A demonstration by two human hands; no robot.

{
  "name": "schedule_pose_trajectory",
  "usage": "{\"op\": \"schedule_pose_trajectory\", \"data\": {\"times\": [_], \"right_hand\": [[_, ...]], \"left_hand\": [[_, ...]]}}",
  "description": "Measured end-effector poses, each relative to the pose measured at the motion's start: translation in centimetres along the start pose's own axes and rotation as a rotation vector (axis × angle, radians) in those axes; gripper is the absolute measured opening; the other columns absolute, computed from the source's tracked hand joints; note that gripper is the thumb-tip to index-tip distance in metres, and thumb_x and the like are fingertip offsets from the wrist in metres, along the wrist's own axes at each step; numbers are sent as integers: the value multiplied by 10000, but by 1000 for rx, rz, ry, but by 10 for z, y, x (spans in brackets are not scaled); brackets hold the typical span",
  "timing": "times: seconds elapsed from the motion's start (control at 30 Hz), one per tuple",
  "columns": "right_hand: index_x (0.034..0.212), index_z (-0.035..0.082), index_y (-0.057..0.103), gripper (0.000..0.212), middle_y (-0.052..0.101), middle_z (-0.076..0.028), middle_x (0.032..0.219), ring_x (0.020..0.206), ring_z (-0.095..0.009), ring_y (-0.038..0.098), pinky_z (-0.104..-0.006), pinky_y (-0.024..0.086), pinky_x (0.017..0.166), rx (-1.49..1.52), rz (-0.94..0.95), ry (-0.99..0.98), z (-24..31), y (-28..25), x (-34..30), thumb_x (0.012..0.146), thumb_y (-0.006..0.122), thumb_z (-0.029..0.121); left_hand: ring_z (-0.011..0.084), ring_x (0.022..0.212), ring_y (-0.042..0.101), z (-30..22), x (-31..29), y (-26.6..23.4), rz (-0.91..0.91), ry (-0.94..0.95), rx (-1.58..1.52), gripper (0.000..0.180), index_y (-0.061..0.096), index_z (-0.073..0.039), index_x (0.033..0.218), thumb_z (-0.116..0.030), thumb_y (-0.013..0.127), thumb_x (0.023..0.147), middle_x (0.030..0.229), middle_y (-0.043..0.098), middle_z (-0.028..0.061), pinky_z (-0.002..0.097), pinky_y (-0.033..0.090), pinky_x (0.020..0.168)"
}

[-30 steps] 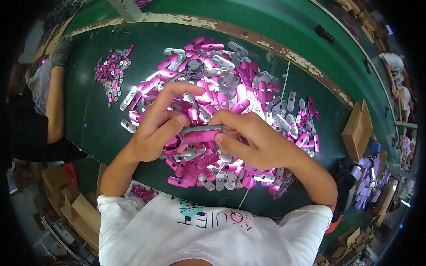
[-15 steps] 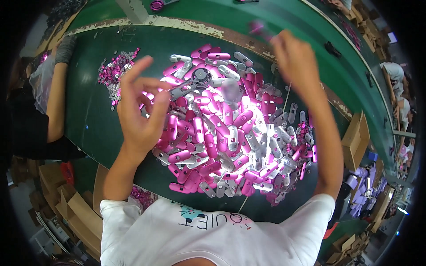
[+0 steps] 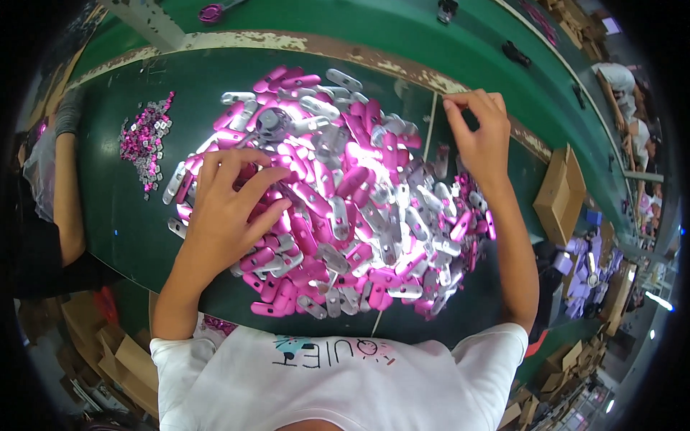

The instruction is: The person assembles small plastic components and housing parts by hand on a factory production line.

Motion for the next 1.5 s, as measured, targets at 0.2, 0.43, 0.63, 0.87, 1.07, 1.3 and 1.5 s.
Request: {"op": "schedule_pose_trajectory", "data": {"times": [0.2,0.43,0.63,0.87,1.07,1.3,1.5], "right_hand": [[880,46,690,104,619,-71,812,827,-260,557,-352,433,759,-84,151,-196,23,17,-10,779,671,68],[895,5,633,113,594,-126,841,826,-296,578,-385,463,734,-25,216,-24,6,29,-20,793,645,50],[908,-12,592,103,598,-92,814,704,-193,588,-309,467,654,85,265,141,3,31,-25,838,633,50],[1002,-46,593,151,651,-69,832,718,-101,629,-214,513,650,1021,326,431,89,33,-33,854,616,-26],[939,-71,646,117,667,-108,796,700,-117,644,-225,523,650,1216,316,493,101,42,-45,827,657,-38],[998,-65,641,163,638,-85,888,786,-87,610,-207,489,710,1275,514,439,123,53,-58,837,611,-66],[961,-51,610,161,603,-63,921,836,-78,595,-219,488,735,1231,418,292,143,48,-64,809,642,-92]], "left_hand": [[257,916,486,-6,-3,6,20,59,42,191,646,-86,866,-174,742,726,1045,547,49,381,420,783],[240,977,477,-5,-5,8,-11,99,51,284,656,-130,1015,-191,718,745,1086,543,31,382,402,796],[254,991,488,-6,-6,8,-51,106,66,226,654,-135,927,-220,734,733,1094,555,17,389,405,813],[235,984,489,-10,-7,17,30,139,3,253,636,-124,939,-207,741,724,1059,551,20,377,386,818],[232,973,502,-12,-4,10,-19,121,-104,195,616,-99,859,-142,740,714,1000,565,18,377,394,828],[143,663,613,21,-7,5,-175,-283,-654,121,564,-50,871,-78,672,823,785,616,58,268,480,538],[67,674,619,17,-15,36,-34,-588,-1434,87,552,-4,922,-33,616,871,804,634,43,202,497,544]]}}
Point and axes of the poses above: each hand's wrist, its own x-axis towards the middle knuckle, its own y-axis out of the palm, z = x × y, the point moved 9 cm from there along x, towards the middle knuckle
